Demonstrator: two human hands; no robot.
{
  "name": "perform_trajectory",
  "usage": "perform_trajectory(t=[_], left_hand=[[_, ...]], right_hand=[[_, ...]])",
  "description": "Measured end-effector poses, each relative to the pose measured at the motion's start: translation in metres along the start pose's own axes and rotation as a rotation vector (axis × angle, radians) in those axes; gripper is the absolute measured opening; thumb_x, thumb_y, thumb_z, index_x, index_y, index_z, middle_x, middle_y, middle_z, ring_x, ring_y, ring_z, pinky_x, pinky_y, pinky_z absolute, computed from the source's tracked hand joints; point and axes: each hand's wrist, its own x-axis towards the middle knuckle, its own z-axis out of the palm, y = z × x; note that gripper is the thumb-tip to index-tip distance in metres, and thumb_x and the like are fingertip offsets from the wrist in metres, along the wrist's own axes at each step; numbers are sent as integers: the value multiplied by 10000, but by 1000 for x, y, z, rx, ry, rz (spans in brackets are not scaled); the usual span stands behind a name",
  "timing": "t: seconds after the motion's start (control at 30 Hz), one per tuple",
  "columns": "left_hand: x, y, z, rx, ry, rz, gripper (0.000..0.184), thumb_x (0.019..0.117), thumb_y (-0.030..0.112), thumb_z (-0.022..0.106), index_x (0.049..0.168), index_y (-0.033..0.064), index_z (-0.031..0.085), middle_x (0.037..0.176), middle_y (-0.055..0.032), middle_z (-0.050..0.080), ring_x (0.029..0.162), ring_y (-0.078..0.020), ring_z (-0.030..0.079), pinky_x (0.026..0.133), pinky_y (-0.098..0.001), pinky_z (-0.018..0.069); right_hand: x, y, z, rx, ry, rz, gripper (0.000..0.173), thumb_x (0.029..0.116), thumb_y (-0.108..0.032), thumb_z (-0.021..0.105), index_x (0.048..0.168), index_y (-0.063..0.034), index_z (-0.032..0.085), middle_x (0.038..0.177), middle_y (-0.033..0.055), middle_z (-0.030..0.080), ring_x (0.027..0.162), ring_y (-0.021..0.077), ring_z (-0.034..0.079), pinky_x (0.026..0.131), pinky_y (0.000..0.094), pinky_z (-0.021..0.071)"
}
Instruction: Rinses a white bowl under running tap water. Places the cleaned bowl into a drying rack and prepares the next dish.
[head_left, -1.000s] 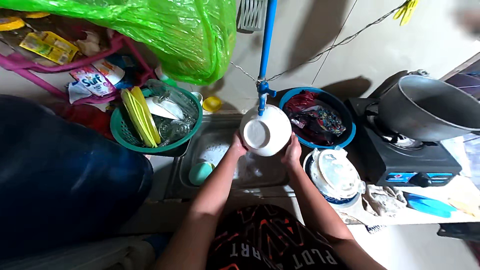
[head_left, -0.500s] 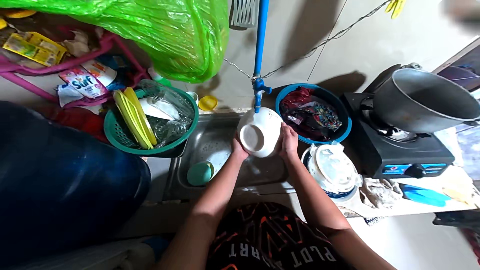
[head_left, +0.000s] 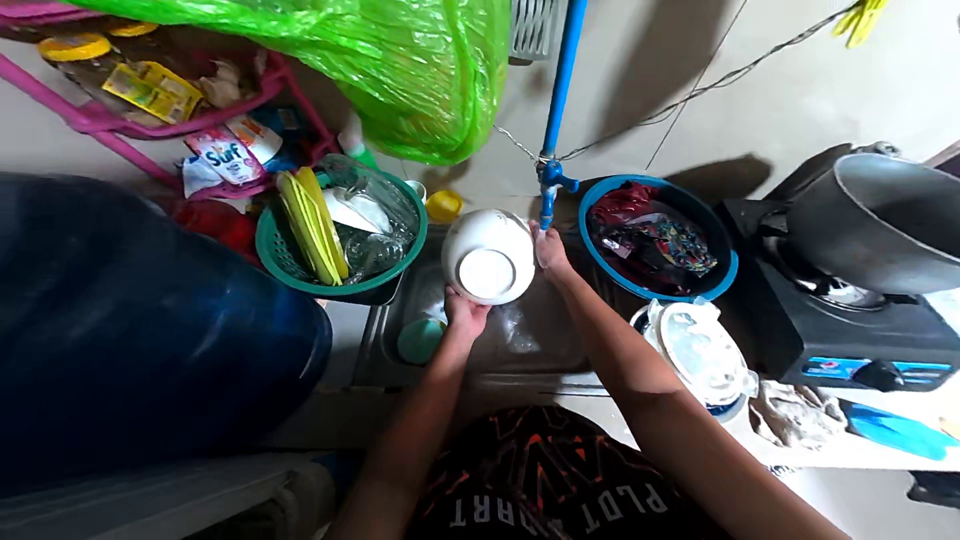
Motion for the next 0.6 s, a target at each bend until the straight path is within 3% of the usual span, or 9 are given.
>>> perform_trajectory(t=[0.07,0.17,0.23,0.3,0.43,0.53,0.6], left_hand=[[-3,5,-10,81,-16,3,635,1101,523,69,1572,159,290,1569,-160,414,1409,-345,447,1060,-602,429],[-7,8,-23,211,-88,-78,684,1082,539,16,1563,153,312,1575,-162,404,1418,-378,423,1004,-682,418],[-10,8,-28,230,-168,-164,855,1003,647,-120,1605,163,245,1598,-195,369,1411,-421,427,986,-709,431],[-13,4,-32,205,-217,-223,958,941,700,-191,1607,145,215,1536,-265,410,1322,-465,493,948,-699,461],[-20,0,-32,165,-272,-297,989,928,723,-184,1597,110,209,1451,-319,479,1225,-490,571,929,-641,516],[-22,1,-30,135,-284,-324,966,939,739,-142,1604,130,203,1471,-308,471,1228,-484,577,929,-619,533],[-21,2,-30,105,-275,-340,958,944,756,-104,1594,132,222,1440,-308,490,1179,-474,602,893,-602,550]], right_hand=[[5,-15,2,-116,-47,177,494,1109,-416,425,1177,25,636,959,173,635,840,246,601,786,454,512],[5,-20,8,-20,-14,260,497,1092,-462,447,1236,-23,630,1086,160,661,969,247,624,856,463,515],[5,-21,9,-15,3,225,452,1090,-440,465,1155,-26,634,981,129,637,880,217,603,796,438,508],[7,-18,6,-78,-35,180,415,1091,-406,481,1135,-18,624,933,119,619,838,207,588,778,428,504],[8,-22,-2,-206,-81,163,438,1083,-398,509,1189,10,627,1028,177,647,925,261,612,850,483,498],[8,-23,-9,-244,-83,172,451,1072,-434,518,1104,1,631,927,147,609,829,245,579,764,471,488],[9,-21,-10,-218,-99,183,459,1064,-449,529,1114,-4,628,914,138,611,808,234,581,746,460,498]])
